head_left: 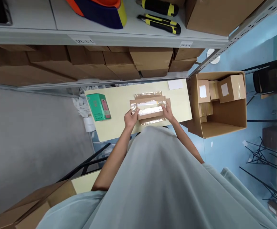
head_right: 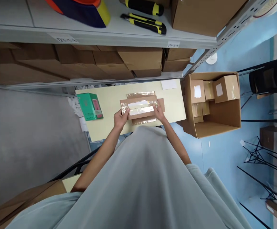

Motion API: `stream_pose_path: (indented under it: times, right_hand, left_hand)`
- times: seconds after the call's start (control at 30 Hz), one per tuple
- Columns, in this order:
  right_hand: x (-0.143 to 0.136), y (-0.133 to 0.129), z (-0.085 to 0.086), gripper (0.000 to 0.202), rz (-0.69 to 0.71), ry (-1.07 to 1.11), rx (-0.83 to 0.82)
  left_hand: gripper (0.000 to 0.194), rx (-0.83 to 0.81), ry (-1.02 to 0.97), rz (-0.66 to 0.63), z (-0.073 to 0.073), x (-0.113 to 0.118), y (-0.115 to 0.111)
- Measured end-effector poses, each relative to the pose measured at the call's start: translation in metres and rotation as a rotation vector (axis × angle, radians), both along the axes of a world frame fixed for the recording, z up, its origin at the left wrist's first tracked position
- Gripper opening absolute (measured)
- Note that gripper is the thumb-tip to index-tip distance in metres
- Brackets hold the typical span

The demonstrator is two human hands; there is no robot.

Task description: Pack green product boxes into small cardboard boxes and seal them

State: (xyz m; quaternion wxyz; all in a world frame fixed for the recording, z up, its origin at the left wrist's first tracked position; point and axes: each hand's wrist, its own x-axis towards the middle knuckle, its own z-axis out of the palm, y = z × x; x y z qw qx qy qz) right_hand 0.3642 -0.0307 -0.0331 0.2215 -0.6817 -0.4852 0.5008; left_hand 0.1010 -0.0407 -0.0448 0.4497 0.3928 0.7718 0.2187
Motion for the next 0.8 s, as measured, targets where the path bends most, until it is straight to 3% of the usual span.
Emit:
stream_pose_path:
  times: [0.13,0.27,0.4,0.6,0.7,0.8]
  right_hand:
    - [0.005,-0.001,-0.003,0.094,-0.036,-0.022,-0.041]
    - [0.011,-0.006,0.006,0.078,-0.068,-0.199,0.036]
    - [0.017,-0.009,0.027,0.045,-0.061,-0.255,0.086]
    - [0.03,-0.01,0.06,0.036,0.027,-0.22,0.262]
    - [0.033,-0.018,0.054,0.031,0.133,-0.233,0.243]
    - [0.03,-0.032,0.032,0.036,0.238,-0.216,0.154]
  left_hand:
    - [0.053,0.038,-0.183,0.067,-0.003,-0.011,-0.003]
    - [0.053,0.069,-0.153,0.172,0.003,-0.015,-0.002]
    - [0.045,0.135,-0.068,0.13,0.02,-0.017,-0.005]
    - [0.049,0.288,-0.075,0.156,0.051,-0.037,-0.02]
    - [0.048,0.244,-0.155,0.197,0.047,-0.038,-0.037]
    - [0.052,0.124,-0.212,0.262,0.026,-0.028,-0.056]
